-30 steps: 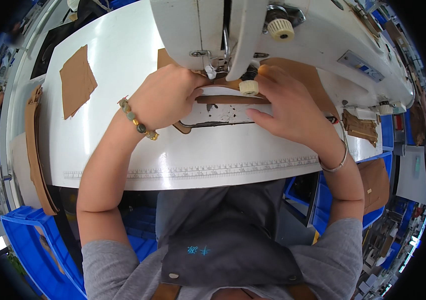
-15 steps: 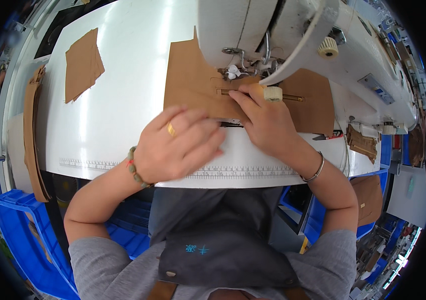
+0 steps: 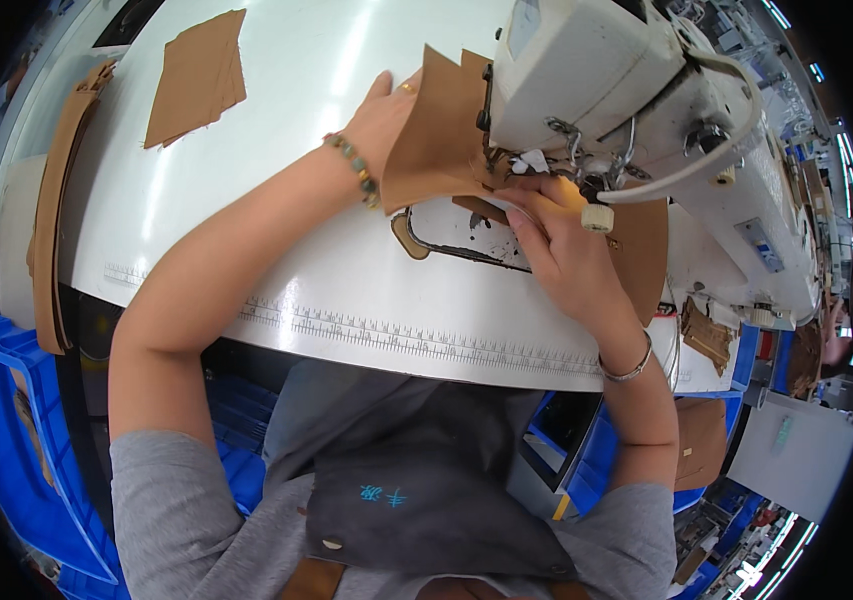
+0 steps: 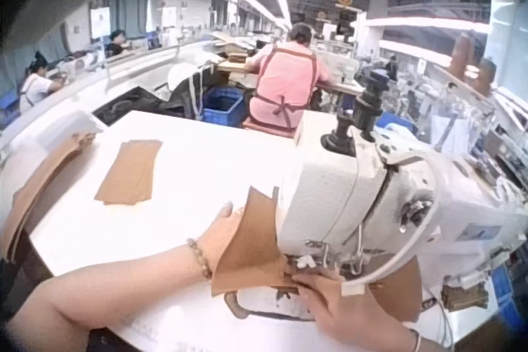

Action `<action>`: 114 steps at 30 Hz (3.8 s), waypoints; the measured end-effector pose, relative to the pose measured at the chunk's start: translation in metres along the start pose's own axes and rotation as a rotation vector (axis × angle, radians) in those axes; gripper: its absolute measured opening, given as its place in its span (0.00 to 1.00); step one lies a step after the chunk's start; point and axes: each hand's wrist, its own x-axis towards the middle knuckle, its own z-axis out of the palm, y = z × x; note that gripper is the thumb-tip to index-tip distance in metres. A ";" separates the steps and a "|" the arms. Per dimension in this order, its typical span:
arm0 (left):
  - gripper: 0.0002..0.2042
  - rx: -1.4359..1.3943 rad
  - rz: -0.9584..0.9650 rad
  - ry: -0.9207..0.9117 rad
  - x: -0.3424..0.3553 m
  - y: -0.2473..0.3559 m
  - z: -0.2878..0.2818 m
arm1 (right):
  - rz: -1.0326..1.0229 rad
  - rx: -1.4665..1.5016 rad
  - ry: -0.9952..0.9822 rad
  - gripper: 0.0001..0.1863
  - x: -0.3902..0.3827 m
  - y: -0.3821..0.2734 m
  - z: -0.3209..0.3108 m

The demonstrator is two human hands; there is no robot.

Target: Sewing a gold-colored metal zipper onto a brown leather component using an industrial sewing machine.

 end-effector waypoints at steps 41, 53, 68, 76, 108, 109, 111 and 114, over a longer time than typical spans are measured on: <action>0.21 -0.106 0.098 0.028 -0.059 0.067 -0.052 | -0.038 -0.347 -0.329 0.46 -0.034 0.008 -0.001; 0.24 -0.137 0.097 0.076 -0.048 0.066 -0.032 | -0.021 -0.309 -0.334 0.47 -0.033 0.023 -0.012; 0.21 -0.159 0.086 0.108 -0.046 0.063 -0.028 | -0.417 -0.464 0.267 0.22 -0.074 0.047 -0.079; 0.21 -0.127 0.069 0.096 -0.046 0.063 -0.025 | 0.684 -1.002 0.961 0.24 -0.124 0.211 -0.401; 0.19 -0.176 0.053 -0.005 -0.043 0.066 -0.023 | 0.727 0.572 1.166 0.37 -0.226 0.297 -0.377; 0.19 -0.180 0.051 0.019 -0.043 0.067 -0.023 | 0.672 0.578 1.248 0.33 -0.230 0.300 -0.373; 0.19 -0.185 0.045 -0.006 -0.042 0.067 -0.023 | 0.515 0.594 1.248 0.31 -0.239 0.310 -0.357; 0.19 -0.175 0.055 -0.036 -0.042 0.066 -0.024 | 0.323 0.647 1.297 0.27 -0.252 0.329 -0.340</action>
